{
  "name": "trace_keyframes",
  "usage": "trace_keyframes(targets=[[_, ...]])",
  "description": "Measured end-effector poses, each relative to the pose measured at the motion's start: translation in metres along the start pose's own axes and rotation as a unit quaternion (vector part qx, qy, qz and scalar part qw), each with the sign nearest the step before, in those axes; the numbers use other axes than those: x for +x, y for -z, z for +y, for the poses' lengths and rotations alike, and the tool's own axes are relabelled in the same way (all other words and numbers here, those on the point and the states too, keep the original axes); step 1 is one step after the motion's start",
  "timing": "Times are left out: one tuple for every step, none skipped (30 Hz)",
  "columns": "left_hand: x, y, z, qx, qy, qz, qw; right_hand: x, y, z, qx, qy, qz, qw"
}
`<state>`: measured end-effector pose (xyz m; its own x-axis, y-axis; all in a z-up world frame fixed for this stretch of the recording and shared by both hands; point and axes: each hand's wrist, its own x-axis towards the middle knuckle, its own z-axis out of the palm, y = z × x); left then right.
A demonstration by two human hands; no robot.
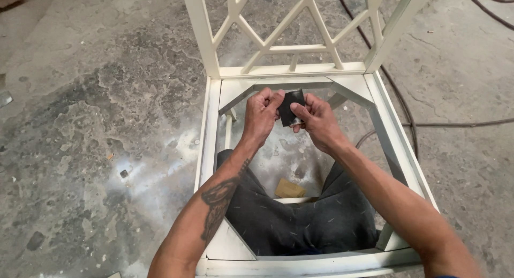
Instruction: Sanding a white wooden chair frame using a sanding block and sandpaper to prepare it for finishing.
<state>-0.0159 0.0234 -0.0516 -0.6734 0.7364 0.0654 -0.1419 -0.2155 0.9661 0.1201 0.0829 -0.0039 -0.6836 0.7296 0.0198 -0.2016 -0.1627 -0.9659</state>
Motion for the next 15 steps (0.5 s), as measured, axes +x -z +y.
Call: trace_keyframes(targets=[[-0.004, -0.001, 0.006, 0.001, 0.001, -0.002, 1.0, 0.004, 0.005, 0.005, 0.001, 0.0, 0.002, 1.0], [-0.007, -0.003, 0.011, -0.001, 0.013, -0.007, 1.0, 0.007, 0.01, 0.01, -0.009, 0.011, 0.006, 1.0], [-0.011, -0.004, 0.017, -0.004, 0.027, -0.012, 1.0, 0.011, 0.015, 0.015, -0.019, 0.021, 0.011, 1.0], [-0.011, -0.005, 0.018, -0.004, 0.028, -0.013, 0.999, 0.009, 0.015, 0.014, -0.019, 0.02, 0.013, 1.0], [-0.01, -0.005, 0.018, 0.02, 0.012, -0.019, 1.0, 0.008, 0.015, 0.013, -0.03, 0.027, 0.013, 0.999], [-0.009, -0.005, 0.019, 0.044, -0.004, -0.025, 0.999, 0.007, 0.015, 0.012, -0.042, 0.034, 0.014, 0.998], [-0.005, -0.003, 0.015, 0.043, -0.003, -0.025, 0.999, 0.004, 0.012, 0.006, -0.042, 0.034, 0.015, 0.998], [-0.001, -0.001, 0.011, 0.071, -0.016, -0.026, 0.997, 0.001, 0.009, 0.0, -0.043, 0.04, 0.017, 0.998], [0.003, 0.002, 0.007, 0.099, -0.031, -0.025, 0.994, 0.0, 0.005, -0.006, -0.044, 0.048, 0.017, 0.998], [-0.002, -0.001, 0.018, 0.099, -0.031, -0.024, 0.994, -0.001, 0.002, -0.014, -0.044, 0.048, 0.016, 0.998], [-0.009, -0.004, 0.029, 0.074, -0.015, -0.036, 0.996, -0.004, -0.002, -0.022, -0.059, 0.053, 0.029, 0.996], [-0.016, -0.007, 0.041, 0.049, 0.001, -0.048, 0.998, -0.006, -0.005, -0.03, -0.073, 0.059, 0.042, 0.995], [-0.014, -0.007, 0.031, 0.049, 0.002, -0.047, 0.998, -0.002, 0.0, -0.022, -0.073, 0.058, 0.042, 0.995], [-0.012, -0.006, 0.021, 0.046, 0.012, -0.059, 0.997, 0.001, 0.005, -0.014, -0.06, 0.053, 0.049, 0.996], [-0.01, -0.006, 0.012, 0.042, 0.021, -0.071, 0.996, 0.005, 0.009, -0.006, -0.048, 0.049, 0.056, 0.996]])
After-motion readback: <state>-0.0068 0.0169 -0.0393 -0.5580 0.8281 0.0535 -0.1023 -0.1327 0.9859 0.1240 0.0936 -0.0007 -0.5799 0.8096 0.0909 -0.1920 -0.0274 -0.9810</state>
